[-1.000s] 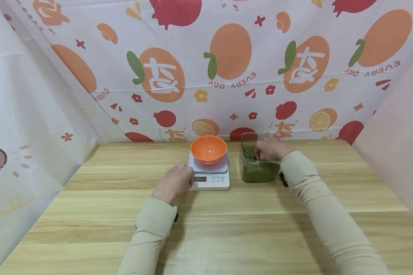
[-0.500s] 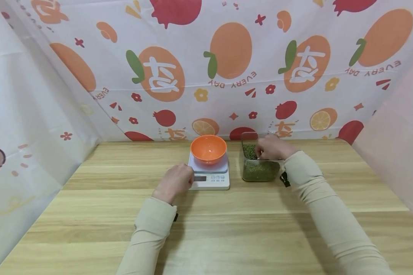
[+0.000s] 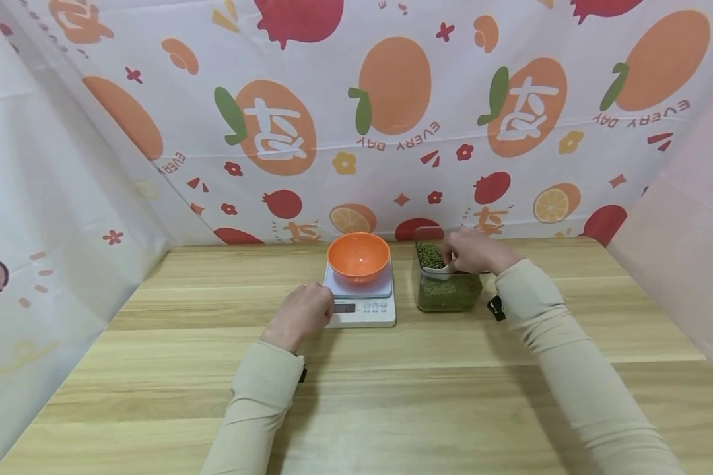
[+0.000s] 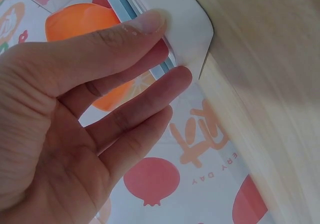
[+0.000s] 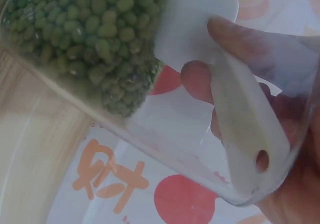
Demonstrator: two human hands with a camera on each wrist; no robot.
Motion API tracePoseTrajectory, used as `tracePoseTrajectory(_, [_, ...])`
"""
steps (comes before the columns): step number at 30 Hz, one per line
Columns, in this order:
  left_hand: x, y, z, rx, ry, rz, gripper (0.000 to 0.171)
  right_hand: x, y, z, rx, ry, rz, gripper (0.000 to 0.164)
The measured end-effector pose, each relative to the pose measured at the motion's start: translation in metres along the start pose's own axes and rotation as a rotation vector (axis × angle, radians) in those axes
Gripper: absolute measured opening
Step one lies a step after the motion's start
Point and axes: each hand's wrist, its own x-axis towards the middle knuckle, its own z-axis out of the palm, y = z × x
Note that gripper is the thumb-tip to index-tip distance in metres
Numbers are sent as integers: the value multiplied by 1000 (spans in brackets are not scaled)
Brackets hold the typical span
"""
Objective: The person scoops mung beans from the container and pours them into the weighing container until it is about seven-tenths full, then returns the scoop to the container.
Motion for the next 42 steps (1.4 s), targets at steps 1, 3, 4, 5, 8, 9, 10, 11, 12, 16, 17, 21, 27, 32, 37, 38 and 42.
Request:
tracePoseTrajectory(1, [0,0,0,1,1,2,30,-1,0,-1,3,4,0,13])
tracePoseTrajectory(3, [1,0,1,6,8,14,30,-4,1,-2,-2,22,3,12])
tracePoseTrajectory(4, [1,0,1,8,11,19,31,-6,1,-4,-5,31,5,12])
tracePoseTrajectory(5, [1,0,1,9,13,22,31,-8,0,-5,-9,41,8,11])
tracePoseTrajectory(8, [1,-1,2,4,13,23,32,-12,1,-6,-19,74,19,11])
tracePoseTrajectory(9, [2,-1,2,1,12,19,32,-13,2,-6,-19,83,21,11])
tracePoseTrajectory(10, [2,-1,2,-2,8,15,33,-14,3,-5,-17,92,17,11])
tracePoseTrajectory(11, [2,-1,3,-6,4,13,33,-15,4,-4,-16,100,17,11])
tracePoseTrajectory(12, [2,-1,3,-8,3,13,34,-16,4,-4,-13,108,15,10])
tracePoseTrajectory(16, [2,-2,3,-7,0,13,33,-18,5,0,-2,152,5,10])
tracePoseTrajectory(17, [2,-2,3,-7,0,14,33,-18,5,0,-1,164,1,10])
tracePoseTrajectory(21, [1,-1,2,-10,-5,13,31,-21,6,3,-6,205,-16,11])
tracePoseTrajectory(27, [1,-1,1,-15,-4,8,32,-24,6,3,0,250,-41,7])
tracePoseTrajectory(32, [1,-1,0,-17,-10,-1,32,-28,7,4,-3,274,-46,5])
tracePoseTrajectory(37, [1,0,0,-13,-18,-10,30,-33,7,5,39,296,-37,5])
tracePoseTrajectory(38, [1,0,0,-12,-17,-10,30,-34,7,6,48,299,-33,5])
tracePoseTrajectory(42, [0,0,1,-7,-13,-8,30,-36,6,8,73,308,-4,7])
